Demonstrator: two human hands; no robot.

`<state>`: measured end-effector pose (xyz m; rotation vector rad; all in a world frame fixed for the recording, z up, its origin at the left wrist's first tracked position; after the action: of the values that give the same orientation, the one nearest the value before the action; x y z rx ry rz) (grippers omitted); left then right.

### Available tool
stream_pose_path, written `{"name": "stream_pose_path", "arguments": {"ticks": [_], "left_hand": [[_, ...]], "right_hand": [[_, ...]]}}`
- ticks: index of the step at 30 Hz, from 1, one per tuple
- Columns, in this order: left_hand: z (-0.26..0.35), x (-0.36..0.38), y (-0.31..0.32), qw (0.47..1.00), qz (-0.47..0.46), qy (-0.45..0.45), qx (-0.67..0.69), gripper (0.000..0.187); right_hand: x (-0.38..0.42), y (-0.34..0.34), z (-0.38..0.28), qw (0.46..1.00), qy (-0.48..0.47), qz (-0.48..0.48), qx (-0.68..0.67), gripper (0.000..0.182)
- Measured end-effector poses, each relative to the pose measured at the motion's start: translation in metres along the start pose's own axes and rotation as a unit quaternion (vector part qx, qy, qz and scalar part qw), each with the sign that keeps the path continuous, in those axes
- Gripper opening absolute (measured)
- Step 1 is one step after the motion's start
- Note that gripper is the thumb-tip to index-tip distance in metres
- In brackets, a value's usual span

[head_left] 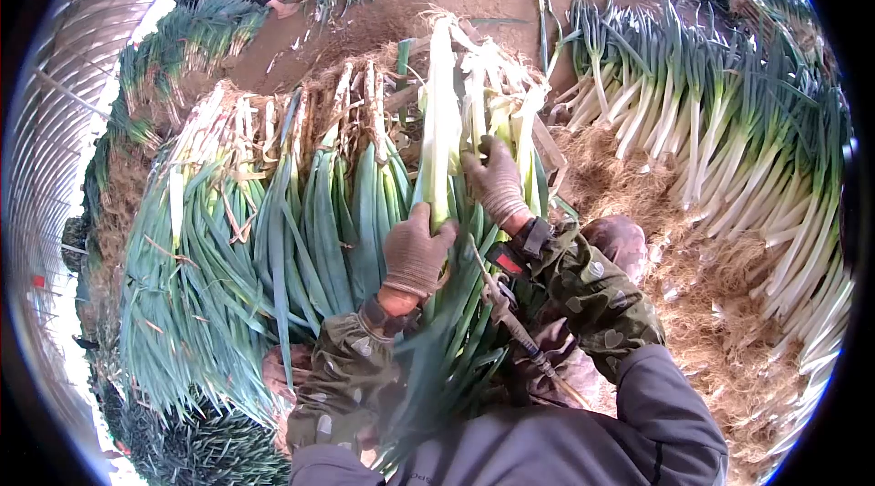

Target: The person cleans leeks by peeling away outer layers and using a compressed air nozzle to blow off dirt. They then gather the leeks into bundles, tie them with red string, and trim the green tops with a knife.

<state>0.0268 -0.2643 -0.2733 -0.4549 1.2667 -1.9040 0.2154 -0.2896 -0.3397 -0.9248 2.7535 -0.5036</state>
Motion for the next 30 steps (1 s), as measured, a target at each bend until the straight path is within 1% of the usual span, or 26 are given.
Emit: {"name": "stream_pose_path", "arguments": {"ticks": [1, 2, 3, 4, 5, 6, 8, 9, 10, 11, 12, 13, 14, 15, 16, 17, 18, 20, 21, 22, 24, 25, 26, 27, 28, 30], "left_hand": [[-0.003, 0.000, 0.001, 0.998, 0.016, 0.011, -0.061, 0.031], [-0.005, 0.003, 0.003, 0.997, 0.010, 0.020, -0.071, 0.032], [-0.004, 0.008, 0.003, 0.996, 0.002, 0.031, -0.080, 0.033], [-0.001, 0.014, 0.004, 0.995, -0.009, 0.042, -0.088, 0.034], [0.005, 0.023, 0.007, 0.996, -0.038, 0.054, -0.064, 0.037], [0.012, 0.032, 0.013, 0.985, -0.073, 0.084, -0.129, 0.036], [0.025, 0.038, 0.011, 0.966, -0.173, 0.133, -0.137, 0.041], [0.021, 0.031, 0.015, 0.949, -0.227, 0.165, -0.145, 0.052], [0.016, 0.011, 0.013, 0.950, -0.277, 0.126, -0.074, 0.064], [0.000, -0.016, 0.011, 0.968, -0.229, 0.093, 0.051, 0.072], [0.008, -0.041, -0.006, 0.951, -0.267, -0.055, 0.148, 0.071], [0.016, -0.070, -0.025, 0.958, -0.217, -0.067, 0.176, 0.070], [0.013, -0.104, -0.024, 0.945, -0.204, -0.042, 0.251, 0.078], [0.019, -0.133, -0.021, 0.904, -0.173, 0.010, 0.391, 0.093], [0.031, -0.151, -0.026, 0.883, -0.248, -0.006, 0.398, 0.100], [0.047, -0.162, -0.032, 0.881, -0.178, 0.012, 0.438, 0.078], [0.052, -0.171, -0.029, 0.870, -0.233, 0.025, 0.434, 0.069], [0.061, -0.185, -0.017, 0.835, -0.349, 0.052, 0.422, 0.051], [0.060, -0.191, -0.010, 0.846, -0.333, 0.047, 0.414, 0.039], [0.054, -0.196, -0.005, 0.845, -0.358, 0.040, 0.396, 0.037], [0.038, -0.218, -0.004, 0.886, -0.383, 0.064, 0.254, 0.030], [0.036, -0.225, -0.014, 0.909, -0.356, 0.049, 0.209, 0.027], [0.015, -0.243, -0.010, 0.917, -0.323, 0.015, 0.235, 0.024], [0.019, -0.247, -0.023, 0.925, -0.359, 0.031, 0.123, 0.022], [0.023, -0.252, -0.036, 0.919, -0.391, 0.048, 0.010, 0.020], [0.026, -0.277, -0.039, 0.930, -0.328, 0.143, -0.078, 0.016]], "right_hand": [[-0.001, -0.008, -0.007, 0.996, -0.042, 0.072, -0.033, 0.038], [-0.002, 0.002, -0.002, 0.987, 0.004, -0.010, -0.159, 0.039], [0.001, 0.005, -0.014, 0.954, 0.049, -0.090, -0.280, 0.040], [0.005, 0.011, -0.020, 0.898, 0.096, -0.167, -0.395, 0.041], [0.003, 0.011, -0.021, 0.906, 0.058, -0.187, -0.375, 0.041], [-0.002, 0.010, -0.017, 0.924, 0.043, -0.175, -0.338, 0.035], [-0.007, -0.004, -0.013, 0.853, 0.131, -0.126, -0.488, 0.032], [-0.009, -0.009, -0.012, 0.806, 0.174, -0.101, -0.557, 0.031], [-0.012, -0.013, -0.015, 0.795, 0.157, -0.099, -0.578, 0.033], [-0.008, -0.015, -0.023, 0.798, 0.166, -0.130, -0.564, 0.034], [-0.002, -0.015, -0.033, 0.800, 0.174, -0.162, -0.551, 0.036], [0.003, -0.004, -0.032, 0.807, 0.189, -0.181, -0.530, 0.038], [0.013, 0.000, -0.040, 0.800, 0.170, -0.217, -0.534, 0.039], [0.020, 0.003, -0.045, 0.783, 0.165, -0.242, -0.549, 0.038], [0.027, 0.006, -0.049, 0.765, 0.163, -0.266, -0.564, 0.038], [0.032, 0.008, -0.053, 0.758, 0.168, -0.284, -0.563, 0.035], [0.034, 0.011, -0.051, 0.757, 0.175, -0.291, -0.558, 0.032], [0.041, 0.010, -0.057, 0.738, 0.203, -0.321, -0.558, 0.030], [0.045, 0.008, -0.062, 0.725, 0.207, -0.331, -0.567, 0.029], [0.047, 0.007, -0.065, 0.709, 0.224, -0.336, -0.579, 0.028], [0.049, 0.008, -0.060, 0.706, 0.243, -0.338, -0.573, 0.028], [0.052, 0.009, -0.057, 0.701, 0.256, -0.341, -0.572, 0.028], [0.055, 0.011, -0.056, 0.696, 0.268, -0.345, -0.570, 0.029], [0.056, 0.013, -0.055, 0.691, 0.277, -0.351, -0.568, 0.030], [0.057, 0.013, -0.056, 0.687, 0.285, -0.356, -0.566, 0.030], [0.060, 0.014, -0.059, 0.683, 0.287, -0.352, -0.572, 0.032]]}}
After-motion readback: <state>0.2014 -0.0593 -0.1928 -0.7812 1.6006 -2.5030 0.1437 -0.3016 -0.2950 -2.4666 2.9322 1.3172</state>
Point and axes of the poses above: each hand's wrist, its own x-axis away from the middle knuckle, its own y-axis out of the palm, z = x × y, the point moved 7 cm from there along -x, towards the middle knuckle, and after that the axes turned 8 degrees about -x, right-handed, at the moved point
